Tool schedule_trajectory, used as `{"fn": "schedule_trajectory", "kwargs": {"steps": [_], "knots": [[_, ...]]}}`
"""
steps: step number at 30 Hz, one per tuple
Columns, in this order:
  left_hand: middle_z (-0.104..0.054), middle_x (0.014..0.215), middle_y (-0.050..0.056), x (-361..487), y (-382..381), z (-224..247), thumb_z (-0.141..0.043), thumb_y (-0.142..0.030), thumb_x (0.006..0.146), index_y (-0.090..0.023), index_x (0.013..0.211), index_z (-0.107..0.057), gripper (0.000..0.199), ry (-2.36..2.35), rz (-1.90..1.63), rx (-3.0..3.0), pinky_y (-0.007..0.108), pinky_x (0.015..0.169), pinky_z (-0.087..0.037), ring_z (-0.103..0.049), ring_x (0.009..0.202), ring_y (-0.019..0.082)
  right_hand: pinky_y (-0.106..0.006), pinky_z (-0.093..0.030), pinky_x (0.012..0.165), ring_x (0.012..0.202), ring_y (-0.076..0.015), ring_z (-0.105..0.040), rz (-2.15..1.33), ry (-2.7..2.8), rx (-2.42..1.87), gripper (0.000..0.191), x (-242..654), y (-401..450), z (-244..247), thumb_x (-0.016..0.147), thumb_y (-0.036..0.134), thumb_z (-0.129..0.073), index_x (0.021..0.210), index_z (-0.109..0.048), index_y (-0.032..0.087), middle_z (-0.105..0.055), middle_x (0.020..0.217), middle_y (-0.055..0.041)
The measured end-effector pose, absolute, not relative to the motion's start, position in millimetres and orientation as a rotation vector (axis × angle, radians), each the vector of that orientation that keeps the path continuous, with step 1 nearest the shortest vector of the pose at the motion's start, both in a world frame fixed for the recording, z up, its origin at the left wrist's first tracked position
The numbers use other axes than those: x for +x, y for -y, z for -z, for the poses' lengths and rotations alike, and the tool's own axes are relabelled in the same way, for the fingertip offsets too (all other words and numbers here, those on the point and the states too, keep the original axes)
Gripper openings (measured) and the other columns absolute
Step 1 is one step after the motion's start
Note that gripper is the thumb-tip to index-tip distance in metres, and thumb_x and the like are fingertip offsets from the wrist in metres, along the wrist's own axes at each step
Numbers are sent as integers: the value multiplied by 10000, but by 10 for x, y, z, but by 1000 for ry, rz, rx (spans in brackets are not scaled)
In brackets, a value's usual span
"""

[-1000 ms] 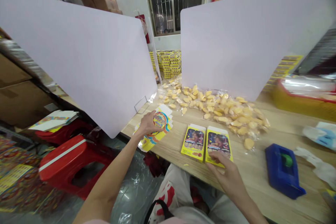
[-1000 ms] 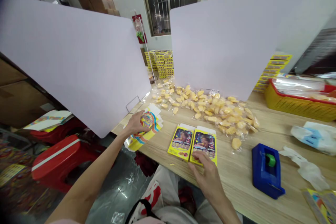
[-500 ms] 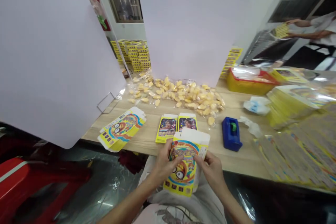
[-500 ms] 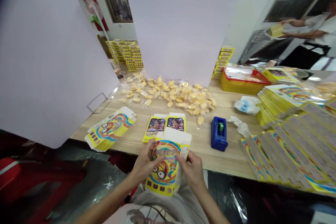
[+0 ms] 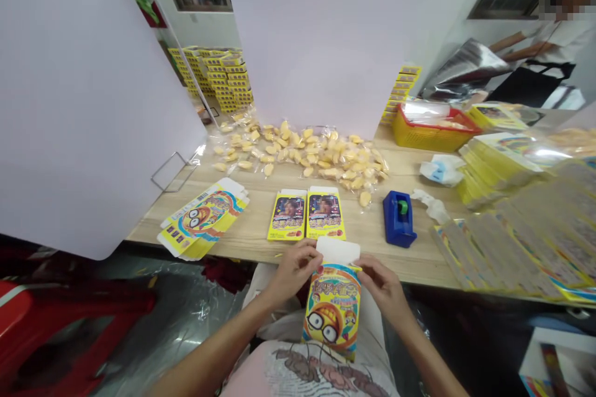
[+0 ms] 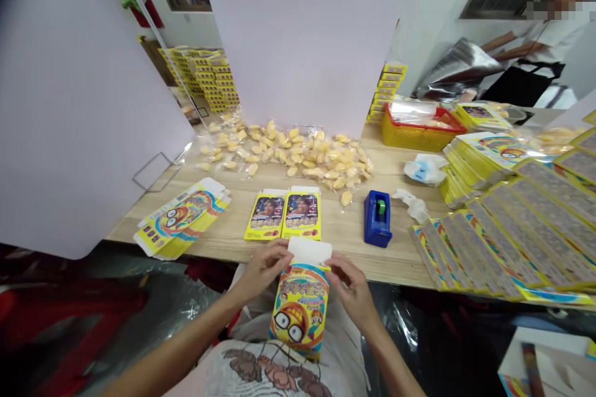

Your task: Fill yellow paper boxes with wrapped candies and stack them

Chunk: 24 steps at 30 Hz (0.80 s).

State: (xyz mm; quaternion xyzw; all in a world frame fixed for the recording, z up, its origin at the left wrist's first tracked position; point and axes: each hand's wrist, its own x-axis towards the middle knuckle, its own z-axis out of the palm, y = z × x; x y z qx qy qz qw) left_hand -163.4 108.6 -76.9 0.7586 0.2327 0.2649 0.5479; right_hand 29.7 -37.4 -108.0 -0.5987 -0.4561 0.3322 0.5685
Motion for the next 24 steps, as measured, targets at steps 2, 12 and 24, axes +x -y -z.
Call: {"fn": "schedule_trajectory", "kwargs": {"steps": [2,12,24], "knots": [[-568,834,38,-1597,-1127,730,-585,-299,852,-156,702,-612,209,-540,-622,1742,264,731,-453,-568,805,151,-324,-502,838,1028,-230,-582,-756,1088,-1395,157,312,319,1035,835,335,-641,891,-671,192,-595,1108,-99],[-559,922,49,-1594,-1239,670,-686,-312,772,-180,891,-686,178,-401,-410,1759,238,652,-466,-569,812,153,-297,-496,773,889,-185,-588,-868,1129,-1335,152,351,303,983,812,331,-673,907,-678,212,-591,931,-54],[-624,704,24,-1377,-1252,556,-677,-279,721,-150,792,-700,150,-535,-455,1621,241,566,-404,-533,606,126,-230,-407,564,626,-126,-503,-851,954,-1502,216,345,223,764,787,377,-678,841,-613,179,-543,686,9]]}}
